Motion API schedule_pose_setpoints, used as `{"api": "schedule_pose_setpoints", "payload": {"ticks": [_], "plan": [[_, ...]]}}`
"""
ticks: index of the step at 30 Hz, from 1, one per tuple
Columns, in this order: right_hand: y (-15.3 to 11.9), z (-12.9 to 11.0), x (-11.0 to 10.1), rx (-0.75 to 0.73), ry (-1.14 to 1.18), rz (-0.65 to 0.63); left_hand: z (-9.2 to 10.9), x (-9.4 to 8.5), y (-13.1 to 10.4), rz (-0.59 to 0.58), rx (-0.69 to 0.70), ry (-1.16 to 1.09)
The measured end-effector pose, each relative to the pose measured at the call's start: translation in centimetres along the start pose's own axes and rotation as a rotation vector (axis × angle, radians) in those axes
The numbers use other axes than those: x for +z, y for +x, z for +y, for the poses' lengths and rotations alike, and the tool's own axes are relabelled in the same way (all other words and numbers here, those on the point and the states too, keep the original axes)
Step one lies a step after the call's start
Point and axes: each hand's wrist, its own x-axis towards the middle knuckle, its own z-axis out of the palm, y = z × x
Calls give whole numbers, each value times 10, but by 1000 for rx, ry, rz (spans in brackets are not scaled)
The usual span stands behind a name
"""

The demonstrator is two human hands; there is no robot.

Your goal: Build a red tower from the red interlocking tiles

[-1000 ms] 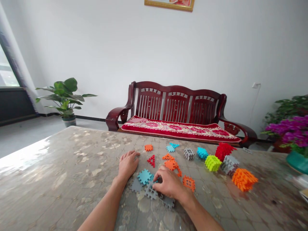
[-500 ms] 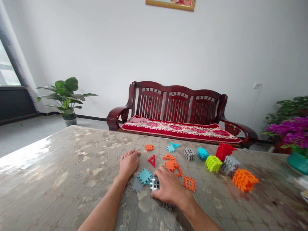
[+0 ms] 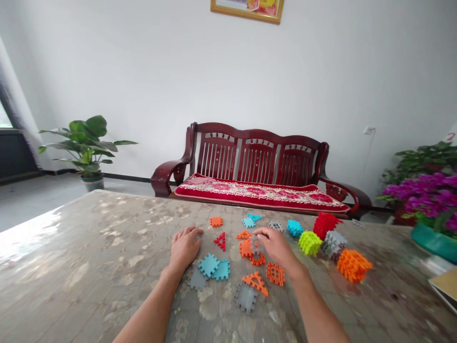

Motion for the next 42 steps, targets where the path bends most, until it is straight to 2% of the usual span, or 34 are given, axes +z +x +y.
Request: {"api": "schedule_pose_setpoints", "payload": {"ticks": [3,6,8,11,14,18,23,25,28,32,37,42], "plan": [[5,33,-15,81,-186,17,2,-1,-1,-7,-8,-5],[6,58,-13,143,-266,24,1,-1,-1,-8,-13,-3],[5,67,-9,158,-318,45,0,1,0,-4,-12,-3],[2,67,-8,216,-447,38,-2,2,1,-1,-11,2],[-3,57,-9,290,-545,6,-3,4,2,8,-11,6],[-7,43,-3,312,-645,-28,-5,5,2,17,-8,2],[-7,37,-2,320,-617,-19,-4,5,2,12,-5,0],[-5,39,-7,303,-538,24,-4,5,2,7,-7,0],[1,46,-17,265,-448,173,-4,5,2,6,-14,1],[11,59,-24,290,-461,362,-4,7,3,13,-13,-2],[24,72,-21,322,-474,420,-4,6,3,14,-18,1],[29,77,-22,333,-469,404,-1,3,1,4,-18,4]]}}
